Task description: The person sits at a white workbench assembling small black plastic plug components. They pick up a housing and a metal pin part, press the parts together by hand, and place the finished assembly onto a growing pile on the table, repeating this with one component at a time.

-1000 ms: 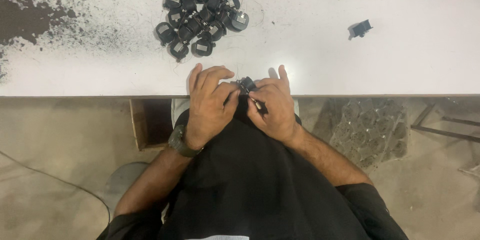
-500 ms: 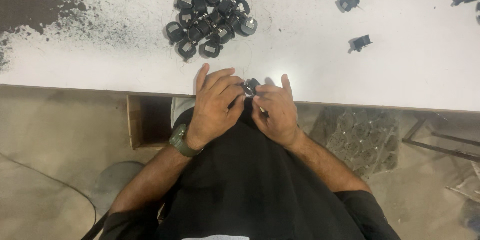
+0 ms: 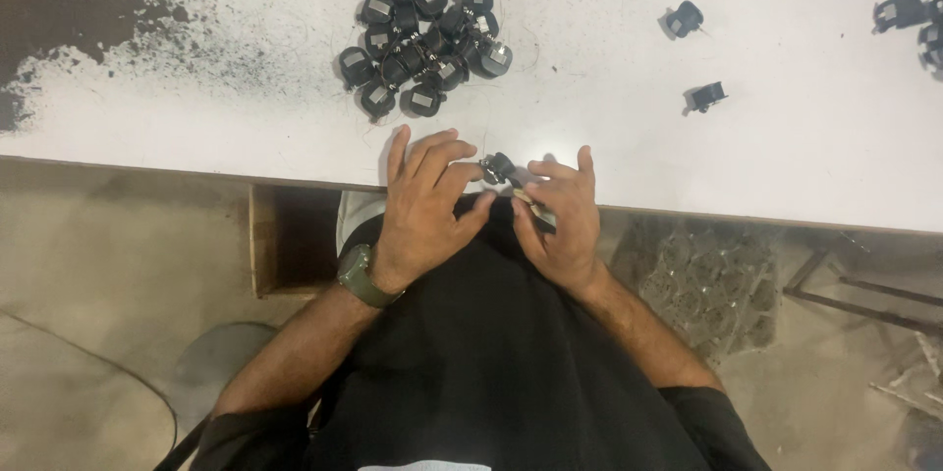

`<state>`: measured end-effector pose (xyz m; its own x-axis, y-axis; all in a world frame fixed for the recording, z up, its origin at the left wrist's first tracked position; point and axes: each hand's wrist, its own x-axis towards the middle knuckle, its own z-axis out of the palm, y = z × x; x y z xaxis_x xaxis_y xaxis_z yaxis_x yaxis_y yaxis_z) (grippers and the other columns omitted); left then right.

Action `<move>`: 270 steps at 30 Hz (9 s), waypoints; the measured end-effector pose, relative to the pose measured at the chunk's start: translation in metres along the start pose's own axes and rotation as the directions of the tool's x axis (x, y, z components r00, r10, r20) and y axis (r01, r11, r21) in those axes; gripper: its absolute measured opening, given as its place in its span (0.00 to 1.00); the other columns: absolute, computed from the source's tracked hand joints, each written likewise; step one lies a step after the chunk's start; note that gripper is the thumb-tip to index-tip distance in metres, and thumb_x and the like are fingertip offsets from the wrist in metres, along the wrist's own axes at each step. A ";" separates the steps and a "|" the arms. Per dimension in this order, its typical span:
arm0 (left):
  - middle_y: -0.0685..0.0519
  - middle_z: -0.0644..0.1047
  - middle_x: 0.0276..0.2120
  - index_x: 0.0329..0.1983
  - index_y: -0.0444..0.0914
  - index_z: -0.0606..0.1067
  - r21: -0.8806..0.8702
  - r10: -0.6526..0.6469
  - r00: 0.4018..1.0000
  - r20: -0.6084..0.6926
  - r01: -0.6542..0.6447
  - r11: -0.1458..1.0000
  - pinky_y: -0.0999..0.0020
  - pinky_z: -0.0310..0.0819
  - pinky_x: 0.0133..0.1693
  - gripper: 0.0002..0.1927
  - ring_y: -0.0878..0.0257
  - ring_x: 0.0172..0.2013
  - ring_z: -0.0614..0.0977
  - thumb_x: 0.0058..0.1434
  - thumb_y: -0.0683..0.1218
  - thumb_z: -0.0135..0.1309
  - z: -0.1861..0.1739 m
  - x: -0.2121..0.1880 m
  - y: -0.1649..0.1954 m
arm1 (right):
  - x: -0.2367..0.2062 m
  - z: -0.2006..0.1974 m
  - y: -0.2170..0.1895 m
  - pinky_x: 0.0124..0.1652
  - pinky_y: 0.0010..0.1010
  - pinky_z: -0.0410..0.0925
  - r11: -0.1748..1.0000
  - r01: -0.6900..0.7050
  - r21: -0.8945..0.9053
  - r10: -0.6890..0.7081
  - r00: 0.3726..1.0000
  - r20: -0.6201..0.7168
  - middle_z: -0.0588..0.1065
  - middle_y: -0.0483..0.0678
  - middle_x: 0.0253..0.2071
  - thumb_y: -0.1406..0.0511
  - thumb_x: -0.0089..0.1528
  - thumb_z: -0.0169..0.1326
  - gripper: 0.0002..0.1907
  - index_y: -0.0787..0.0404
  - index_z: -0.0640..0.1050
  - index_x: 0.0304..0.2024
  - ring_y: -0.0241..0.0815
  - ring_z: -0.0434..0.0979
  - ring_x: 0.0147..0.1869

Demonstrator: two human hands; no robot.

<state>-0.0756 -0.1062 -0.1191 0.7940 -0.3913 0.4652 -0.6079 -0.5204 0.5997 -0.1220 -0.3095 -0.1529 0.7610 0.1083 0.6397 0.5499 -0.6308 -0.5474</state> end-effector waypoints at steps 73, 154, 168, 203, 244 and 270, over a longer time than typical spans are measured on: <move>0.50 0.73 0.55 0.38 0.39 0.78 0.070 0.072 0.996 0.061 -0.076 0.995 0.42 0.59 0.68 0.08 0.49 0.67 0.70 0.57 0.39 0.63 -0.009 0.019 0.000 | 0.021 -0.005 0.004 0.73 0.68 0.42 0.975 -0.082 -0.209 0.125 0.972 0.201 0.69 0.50 0.46 0.62 0.55 0.70 0.20 0.61 0.80 0.47 0.52 0.68 0.62; 0.59 0.78 0.32 0.47 0.35 0.74 -0.349 -0.323 0.760 0.565 0.574 0.740 0.77 0.67 0.27 0.13 0.75 0.26 0.71 0.59 0.39 0.56 -0.027 0.028 -0.012 | 0.027 -0.016 -0.008 0.70 0.68 0.46 0.997 -0.058 -0.057 0.073 0.948 0.309 0.68 0.49 0.48 0.65 0.52 0.70 0.27 0.59 0.79 0.54 0.55 0.67 0.63; 0.52 0.79 0.39 0.52 0.41 0.77 0.011 -0.144 0.954 0.262 0.146 0.989 0.58 0.76 0.40 0.18 0.54 0.39 0.82 0.57 0.42 0.60 -0.021 0.025 0.002 | 0.020 -0.008 -0.009 0.73 0.63 0.49 0.979 -0.120 -0.162 0.153 0.967 0.205 0.72 0.45 0.41 0.69 0.56 0.68 0.09 0.57 0.82 0.38 0.47 0.73 0.58; 0.55 0.78 0.29 0.42 0.39 0.81 -0.367 -0.198 0.884 0.424 0.367 0.855 0.66 0.72 0.30 0.09 0.65 0.27 0.78 0.66 0.49 0.58 -0.005 0.014 0.014 | 0.007 -0.007 -0.001 0.76 0.63 0.46 0.973 -0.232 -0.012 0.232 0.973 0.020 0.72 0.48 0.45 0.68 0.56 0.70 0.17 0.61 0.80 0.45 0.50 0.74 0.58; 0.51 0.76 0.52 0.43 0.38 0.78 0.005 0.160 0.987 -0.011 -0.160 0.987 0.53 0.68 0.56 0.11 0.53 0.57 0.76 0.57 0.38 0.64 -0.002 -0.004 -0.002 | 0.003 0.003 -0.015 0.70 0.61 0.59 0.997 -0.074 -0.017 0.075 0.995 0.070 0.75 0.53 0.43 0.76 0.56 0.64 0.18 0.63 0.74 0.45 0.54 0.78 0.56; 0.54 0.80 0.48 0.38 0.38 0.78 -0.044 -0.001 1.000 0.019 0.002 0.999 0.45 0.61 0.67 0.06 0.53 0.60 0.76 0.58 0.39 0.63 0.006 -0.001 -0.005 | -0.006 0.008 -0.006 0.73 0.61 0.54 0.997 0.041 0.063 -0.043 0.998 0.042 0.75 0.49 0.38 0.78 0.58 0.63 0.17 0.60 0.72 0.44 0.53 0.79 0.62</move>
<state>-0.0736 -0.1079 -0.1266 0.7948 -0.4049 0.4521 -0.6059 -0.4875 0.6286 -0.1273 -0.3005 -0.1574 0.7503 0.1679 0.6394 0.6011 -0.5758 -0.5542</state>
